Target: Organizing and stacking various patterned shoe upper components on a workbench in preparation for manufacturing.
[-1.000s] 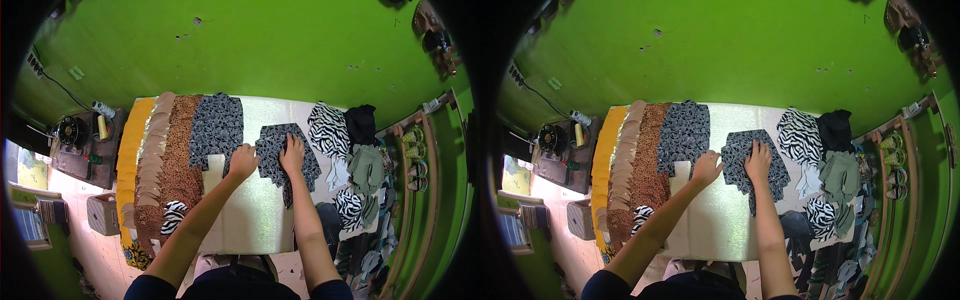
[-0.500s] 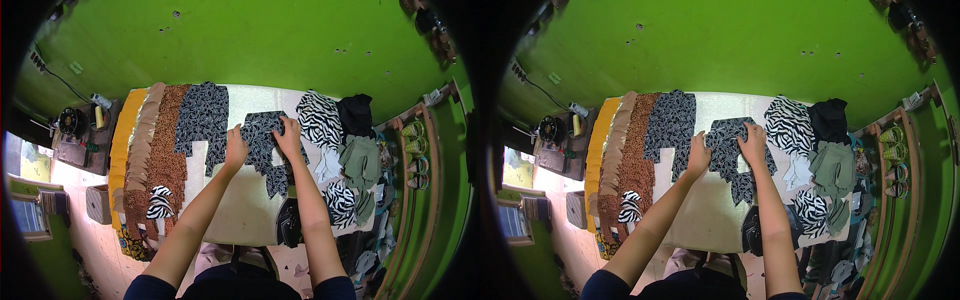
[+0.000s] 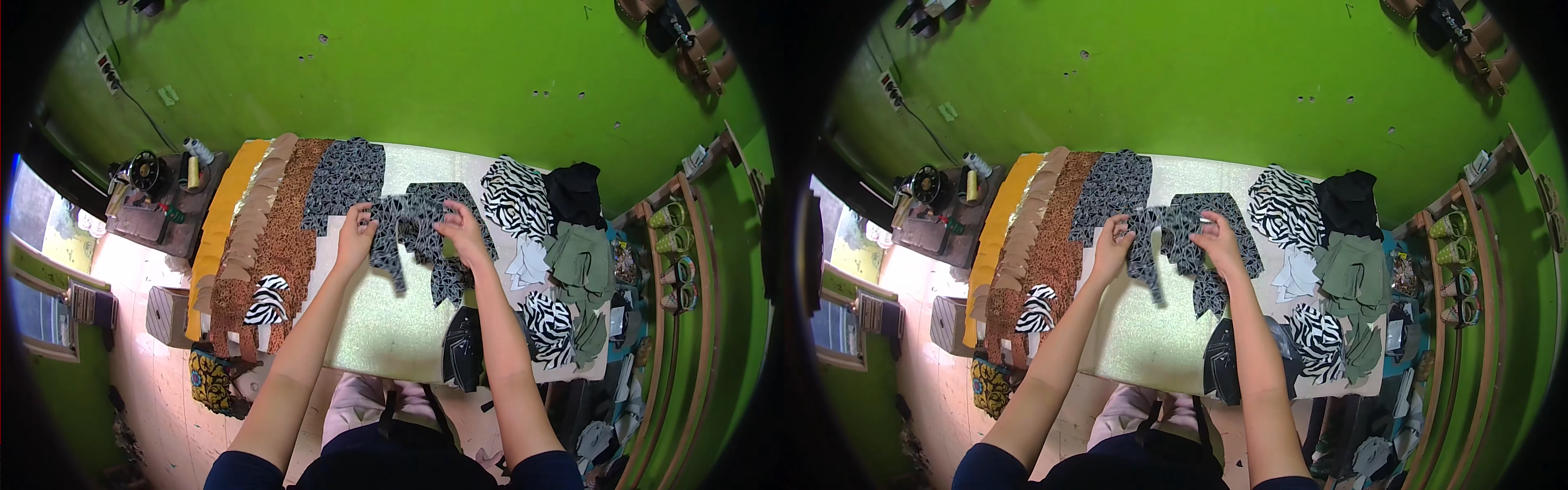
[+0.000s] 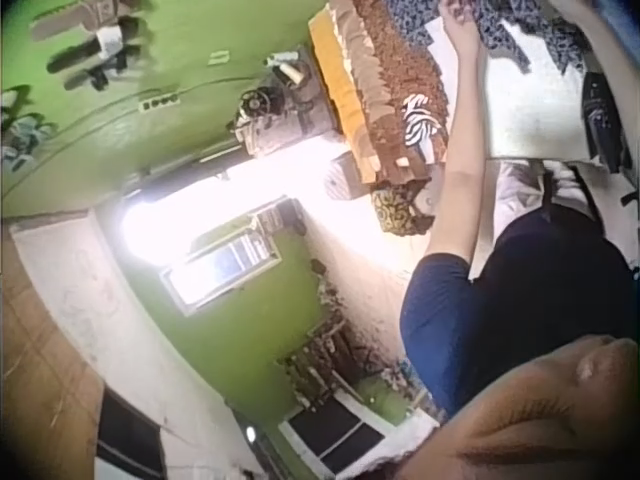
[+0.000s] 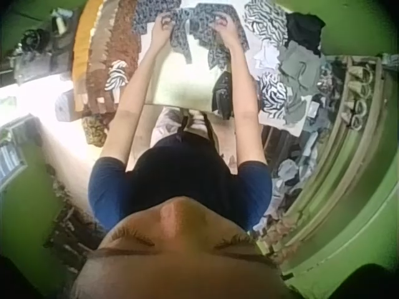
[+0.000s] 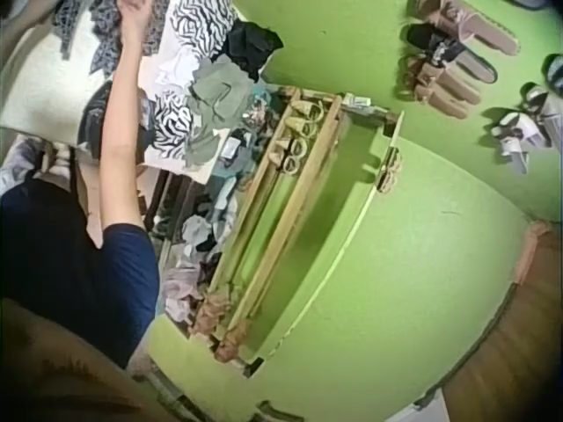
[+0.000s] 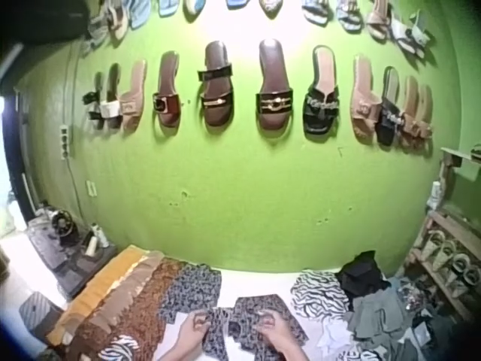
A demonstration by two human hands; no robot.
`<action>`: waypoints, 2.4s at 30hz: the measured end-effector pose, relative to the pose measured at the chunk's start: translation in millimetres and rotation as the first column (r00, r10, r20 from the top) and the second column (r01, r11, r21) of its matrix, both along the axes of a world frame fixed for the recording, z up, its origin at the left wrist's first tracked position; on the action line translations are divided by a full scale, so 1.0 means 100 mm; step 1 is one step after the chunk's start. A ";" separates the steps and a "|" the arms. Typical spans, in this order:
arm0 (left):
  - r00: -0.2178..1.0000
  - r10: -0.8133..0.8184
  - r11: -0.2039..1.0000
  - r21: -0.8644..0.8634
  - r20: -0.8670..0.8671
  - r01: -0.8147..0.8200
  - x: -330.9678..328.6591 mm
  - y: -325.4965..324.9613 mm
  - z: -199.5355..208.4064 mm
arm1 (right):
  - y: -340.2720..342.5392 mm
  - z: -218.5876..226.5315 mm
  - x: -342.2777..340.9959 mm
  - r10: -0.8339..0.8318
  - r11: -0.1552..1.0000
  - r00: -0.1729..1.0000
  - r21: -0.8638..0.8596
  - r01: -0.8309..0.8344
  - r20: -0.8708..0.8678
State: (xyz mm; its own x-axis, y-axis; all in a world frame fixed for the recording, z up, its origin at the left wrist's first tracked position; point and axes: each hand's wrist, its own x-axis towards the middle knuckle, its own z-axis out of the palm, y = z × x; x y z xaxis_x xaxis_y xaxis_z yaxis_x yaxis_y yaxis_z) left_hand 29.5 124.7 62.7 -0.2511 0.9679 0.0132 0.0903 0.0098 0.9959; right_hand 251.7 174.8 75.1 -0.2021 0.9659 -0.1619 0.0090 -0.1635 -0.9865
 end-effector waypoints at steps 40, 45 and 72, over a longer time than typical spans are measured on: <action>0.656 -0.316 0.948 -0.214 -0.686 0.233 0.86 -0.85 -0.37 | -0.65 -0.38 0.54 -0.171 0.861 0.400 0.334 -0.383 0.900; 0.784 -0.325 0.942 -0.112 -0.528 0.316 0.84 -0.73 -0.36 | -0.59 -0.01 0.66 -0.035 0.868 0.585 0.315 -0.384 0.811; 0.847 -0.397 0.915 -0.223 -0.353 0.336 -0.35 -0.81 -0.63 | -0.88 -0.57 -0.43 0.296 0.938 0.788 -0.007 -0.347 0.541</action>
